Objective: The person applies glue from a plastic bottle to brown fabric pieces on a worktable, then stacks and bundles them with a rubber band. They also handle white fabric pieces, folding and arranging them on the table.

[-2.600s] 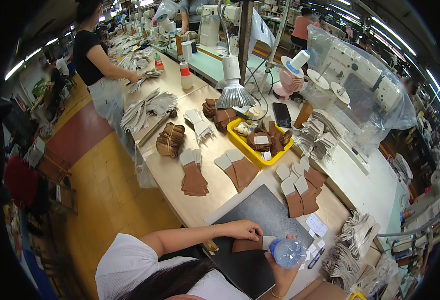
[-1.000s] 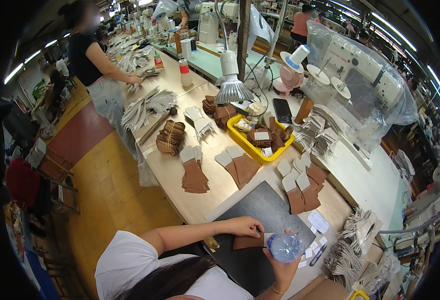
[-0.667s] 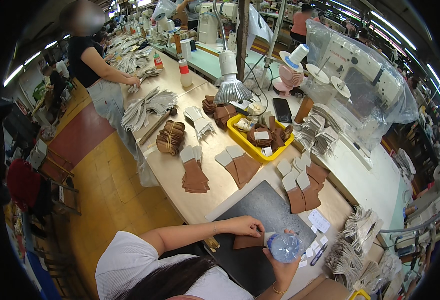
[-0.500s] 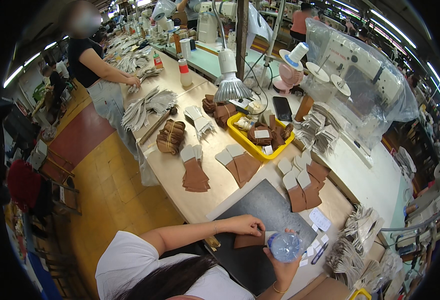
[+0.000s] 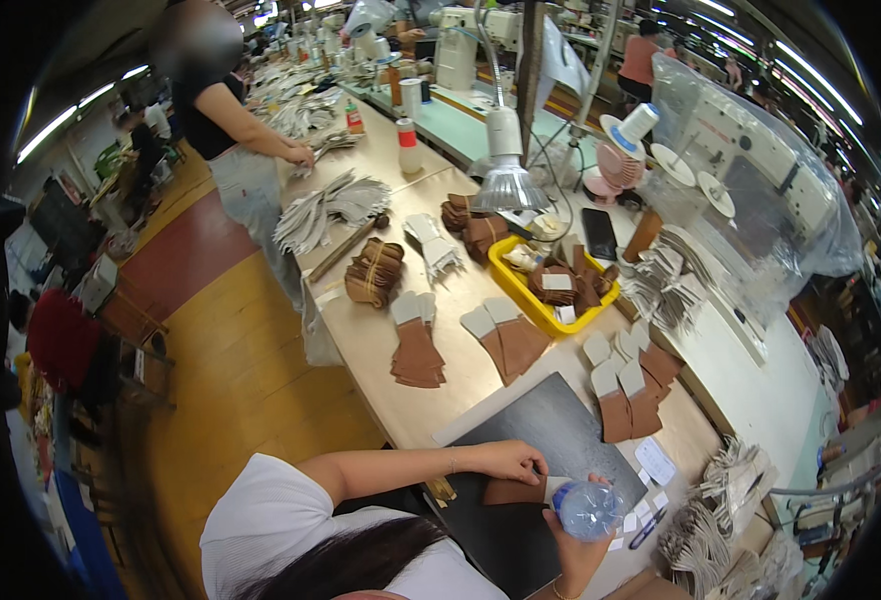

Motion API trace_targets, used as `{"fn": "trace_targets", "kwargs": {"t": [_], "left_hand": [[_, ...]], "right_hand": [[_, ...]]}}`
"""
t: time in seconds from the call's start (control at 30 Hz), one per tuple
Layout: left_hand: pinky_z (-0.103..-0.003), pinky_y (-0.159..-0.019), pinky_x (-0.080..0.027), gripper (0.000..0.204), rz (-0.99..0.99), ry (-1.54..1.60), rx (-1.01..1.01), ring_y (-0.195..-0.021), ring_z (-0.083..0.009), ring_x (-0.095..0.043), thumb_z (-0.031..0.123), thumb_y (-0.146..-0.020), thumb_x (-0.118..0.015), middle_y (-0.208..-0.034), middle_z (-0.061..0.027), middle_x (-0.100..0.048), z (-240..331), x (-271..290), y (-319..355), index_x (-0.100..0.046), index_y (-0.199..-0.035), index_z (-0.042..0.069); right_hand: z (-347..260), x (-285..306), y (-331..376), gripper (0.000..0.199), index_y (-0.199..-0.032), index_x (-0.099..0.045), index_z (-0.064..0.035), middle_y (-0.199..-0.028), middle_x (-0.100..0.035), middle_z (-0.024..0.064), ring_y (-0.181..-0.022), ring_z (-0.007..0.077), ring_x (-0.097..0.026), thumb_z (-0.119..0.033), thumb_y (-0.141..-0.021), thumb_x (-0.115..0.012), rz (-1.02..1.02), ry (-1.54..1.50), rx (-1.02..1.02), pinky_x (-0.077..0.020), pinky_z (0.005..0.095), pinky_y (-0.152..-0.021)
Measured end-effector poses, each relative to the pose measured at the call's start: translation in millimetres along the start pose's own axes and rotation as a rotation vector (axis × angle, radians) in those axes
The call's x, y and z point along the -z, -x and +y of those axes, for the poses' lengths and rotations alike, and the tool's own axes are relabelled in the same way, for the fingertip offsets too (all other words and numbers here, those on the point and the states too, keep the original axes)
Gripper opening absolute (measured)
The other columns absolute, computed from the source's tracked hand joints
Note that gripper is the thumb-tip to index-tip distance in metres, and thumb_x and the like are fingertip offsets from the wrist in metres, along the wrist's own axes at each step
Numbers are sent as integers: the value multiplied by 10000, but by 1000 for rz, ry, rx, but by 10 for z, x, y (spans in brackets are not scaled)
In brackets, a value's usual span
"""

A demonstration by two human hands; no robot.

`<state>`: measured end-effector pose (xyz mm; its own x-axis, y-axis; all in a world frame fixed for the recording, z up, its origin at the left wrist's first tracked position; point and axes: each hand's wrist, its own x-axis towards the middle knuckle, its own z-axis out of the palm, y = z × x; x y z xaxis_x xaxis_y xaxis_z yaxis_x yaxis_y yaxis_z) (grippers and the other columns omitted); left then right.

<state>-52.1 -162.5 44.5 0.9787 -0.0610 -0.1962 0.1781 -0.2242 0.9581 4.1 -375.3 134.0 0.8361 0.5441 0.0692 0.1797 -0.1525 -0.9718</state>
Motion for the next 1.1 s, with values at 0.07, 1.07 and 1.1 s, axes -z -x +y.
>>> {"fn": "trace_targets", "kwargs": {"t": [0.07,1.07,1.1], "left_hand": [[-287,-555,-421,308,13,-2,-24,-599,-102,-511,224,-830,-706,-655,-28,-582,-25,-5,11,-648,-1061,29],[-250,-523,-409,326,-92,137,166,-598,-75,-515,200,-882,-665,-683,-3,-589,22,-5,18,-606,-1149,21],[-254,-511,-406,324,-99,137,209,-590,-78,-509,201,-882,-665,-678,-2,-578,78,24,31,-606,-1145,20]], "right_hand": [[30,2,-10,872,-1284,-472,50,-1306,-552,161,-1219,264,-503,-116,-542,-901,-20,16,16,-366,372,-1048],[60,52,-66,881,-1294,-468,35,-1268,-579,146,-1128,225,-565,-12,-512,-870,3,-15,-36,-429,332,-981],[51,76,-54,879,-1292,-471,34,-1272,-576,145,-1127,226,-567,-13,-511,-872,-12,51,-31,-430,332,-980]]}}
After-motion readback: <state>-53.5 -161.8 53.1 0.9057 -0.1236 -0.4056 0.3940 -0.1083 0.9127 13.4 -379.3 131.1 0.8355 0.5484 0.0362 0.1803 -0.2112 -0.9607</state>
